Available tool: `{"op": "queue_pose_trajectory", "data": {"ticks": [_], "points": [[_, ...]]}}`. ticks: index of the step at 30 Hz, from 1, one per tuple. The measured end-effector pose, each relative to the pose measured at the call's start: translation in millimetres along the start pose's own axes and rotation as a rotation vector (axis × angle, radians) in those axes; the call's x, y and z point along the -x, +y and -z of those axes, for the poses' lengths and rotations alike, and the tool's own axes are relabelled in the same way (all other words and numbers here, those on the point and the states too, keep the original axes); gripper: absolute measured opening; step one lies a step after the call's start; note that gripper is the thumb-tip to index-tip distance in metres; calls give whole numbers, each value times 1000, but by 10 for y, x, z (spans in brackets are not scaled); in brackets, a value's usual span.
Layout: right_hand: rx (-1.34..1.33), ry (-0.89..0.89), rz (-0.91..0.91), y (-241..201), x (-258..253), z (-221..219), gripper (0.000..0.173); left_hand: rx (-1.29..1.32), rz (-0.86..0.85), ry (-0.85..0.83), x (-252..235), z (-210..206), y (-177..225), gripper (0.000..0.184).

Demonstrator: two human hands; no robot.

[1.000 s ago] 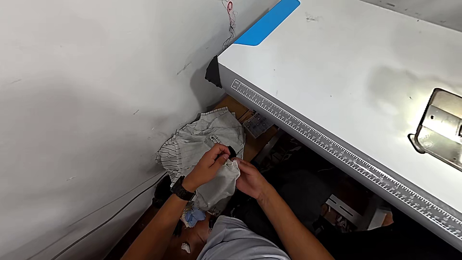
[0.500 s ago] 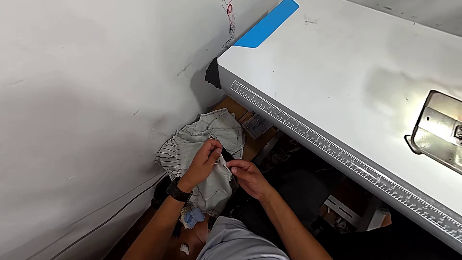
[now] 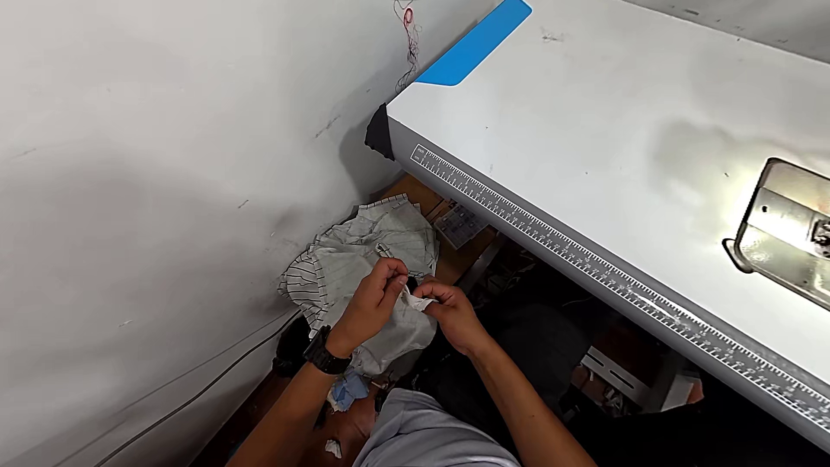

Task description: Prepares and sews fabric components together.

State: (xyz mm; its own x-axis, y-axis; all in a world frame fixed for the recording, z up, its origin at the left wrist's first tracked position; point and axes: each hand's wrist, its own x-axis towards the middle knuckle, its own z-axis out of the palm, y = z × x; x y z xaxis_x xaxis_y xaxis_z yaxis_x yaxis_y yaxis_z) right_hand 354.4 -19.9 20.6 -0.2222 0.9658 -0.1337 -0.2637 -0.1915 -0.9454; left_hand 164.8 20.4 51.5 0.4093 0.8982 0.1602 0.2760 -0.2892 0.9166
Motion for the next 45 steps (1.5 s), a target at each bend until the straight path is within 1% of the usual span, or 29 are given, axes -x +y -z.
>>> {"op": "queue_pose_trajectory", "data": {"ticks": [3, 5, 8, 10, 12, 15, 17, 18, 19, 20, 21, 22, 23, 24, 26, 27, 28, 29, 30, 31, 32, 34, 35, 36, 37, 38, 40, 43, 45], "points": [[146, -113, 8, -53, 9, 44, 14, -33, -6, -20, -25, -26, 23, 12], [196, -235, 31, -106, 17, 109, 12, -44, -15, -43, -40, -52, 15, 12], [40, -411, -33, -101, 22, 256, 15, -10, -18, -47, -40, -86, -8, 12], [-77, -397, -35, -52, 27, 276, 12, 28, 0, -23, -40, -104, -1, 11], [-73, -270, 59, -18, 32, 212, 6, 44, 19, 31, -23, -119, 18, 12], [158, 111, 307, -15, 18, 85, 5, -63, 13, 98, 95, -174, 112, 16], [427, 382, 548, 9, -15, 32, 6, -222, -61, 111, 240, -311, 197, 21], [642, 488, 724, 38, -47, 34, 6, -287, -105, 132, 308, -406, 239, 22], [843, 571, 888, 75, -85, 57, 9, -323, -142, 158, 351, -487, 262, 22], [967, 617, 965, 92, -112, 86, 12, -333, -161, 172, 369, -530, 268, 22], [992, 611, 947, 95, -129, 105, 15, -323, -160, 167, 370, -543, 262, 21], [933, 533, 867, 92, -122, 120, 19, -304, -144, 143, 370, -532, 250, 20], [789, 389, 733, 71, -96, 136, 22, -279, -120, 116, 363, -500, 234, 19], [577, 197, 557, 23, -73, 171, 26, -249, -104, 102, 334, -455, 210, 20], [146, -179, 171, -54, -67, 301, 32, -176, -107, 84, 271, -322, 164, 20], [10, -316, 32, -83, -80, 370, 35, -146, -127, 71, 237, -252, 149, 20], [-7, -407, -53, -136, -107, 417, 35, -128, -153, 60, 197, -194, 149, 20], [80, -485, -59, -211, -143, 447, 30, -119, -173, 44, 164, -144, 159, 20], [221, -540, 1, -325, -174, 456, 25, -118, -185, 27, 140, -98, 176, 20], [415, -555, 113, -453, -195, 455, 19, -123, -186, 8, 126, -52, 189, 20], [657, -506, 263, -584, -194, 452, 13, -137, -174, -9, 118, -2, 193, 22], [1177, -285, 531, -899, -125, 437, 8, -161, -104, -31, 128, 93, 171, 29], [1358, -203, 613, -1058, -66, 412, 12, -166, -62, -53, 140, 132, 161, 33], [1452, -160, 687, -1171, -5, 377, 17, -157, -35, -84, 141, 162, 163, 35], [1481, -144, 760, -1217, 48, 342, 19, -129, -22, -127, 131, 189, 171, 35], [1443, -142, 837, -1196, 78, 324, 21, -92, -26, -173, 115, 216, 189, 34], [1269, -175, 909, -1071, 71, 370, 23, -4, -74, -268, 60, 265, 253, 32], [1182, -223, 883, -992, 58, 469, 25, 68, -149, -366, -53, 288, 376, 35], [1175, -222, 847, -1026, 86, 451, 24, 64, -181, -357, -110, 265, 455, 32]]}}
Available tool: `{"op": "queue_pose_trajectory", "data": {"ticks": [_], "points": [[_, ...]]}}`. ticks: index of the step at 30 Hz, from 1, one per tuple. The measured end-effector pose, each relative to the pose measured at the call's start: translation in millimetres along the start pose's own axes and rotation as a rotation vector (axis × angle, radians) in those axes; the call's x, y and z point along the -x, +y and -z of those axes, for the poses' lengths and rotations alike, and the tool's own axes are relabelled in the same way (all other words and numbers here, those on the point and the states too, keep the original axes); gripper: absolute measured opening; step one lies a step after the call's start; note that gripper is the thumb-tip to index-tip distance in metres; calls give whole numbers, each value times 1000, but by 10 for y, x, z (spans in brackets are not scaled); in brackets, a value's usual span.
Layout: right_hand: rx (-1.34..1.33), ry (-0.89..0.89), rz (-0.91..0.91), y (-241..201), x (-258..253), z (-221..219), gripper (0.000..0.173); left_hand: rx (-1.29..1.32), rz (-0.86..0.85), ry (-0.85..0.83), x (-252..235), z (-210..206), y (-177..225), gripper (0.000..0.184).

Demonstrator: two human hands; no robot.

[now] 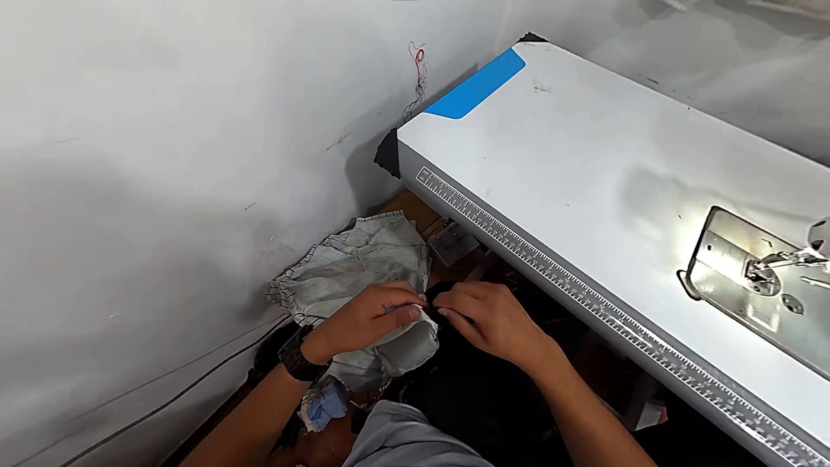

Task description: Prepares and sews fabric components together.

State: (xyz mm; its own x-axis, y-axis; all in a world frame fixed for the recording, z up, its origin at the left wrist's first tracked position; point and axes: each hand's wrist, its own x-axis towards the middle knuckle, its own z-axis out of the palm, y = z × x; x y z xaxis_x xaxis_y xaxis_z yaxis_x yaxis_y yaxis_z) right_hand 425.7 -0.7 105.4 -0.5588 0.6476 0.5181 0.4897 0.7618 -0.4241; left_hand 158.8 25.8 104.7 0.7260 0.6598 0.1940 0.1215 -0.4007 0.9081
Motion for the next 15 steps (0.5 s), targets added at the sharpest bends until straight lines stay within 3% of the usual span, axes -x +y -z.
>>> {"op": "queue_pose_trajectory", "data": {"ticks": [3, 6, 10, 13, 15], "points": [[-118, 59, -107, -91, -32, 83, 16, 38, -40, 23, -90, -7, 39, 26], [-324, 134, -214, -169, -71, 189, 8, 279, 25, 52, -126, -44, 49, 21], [-835, 244, -301, -169, -75, 111, 12, 436, 16, 76, -200, -51, 197, 17], [-1413, 96, -362, -105, 42, -300, 31, 448, -28, 71, -314, 4, 432, 21], [-1549, -28, -318, -127, 120, -564, 26, 421, -47, 55, -363, 63, 529, 19]]}}
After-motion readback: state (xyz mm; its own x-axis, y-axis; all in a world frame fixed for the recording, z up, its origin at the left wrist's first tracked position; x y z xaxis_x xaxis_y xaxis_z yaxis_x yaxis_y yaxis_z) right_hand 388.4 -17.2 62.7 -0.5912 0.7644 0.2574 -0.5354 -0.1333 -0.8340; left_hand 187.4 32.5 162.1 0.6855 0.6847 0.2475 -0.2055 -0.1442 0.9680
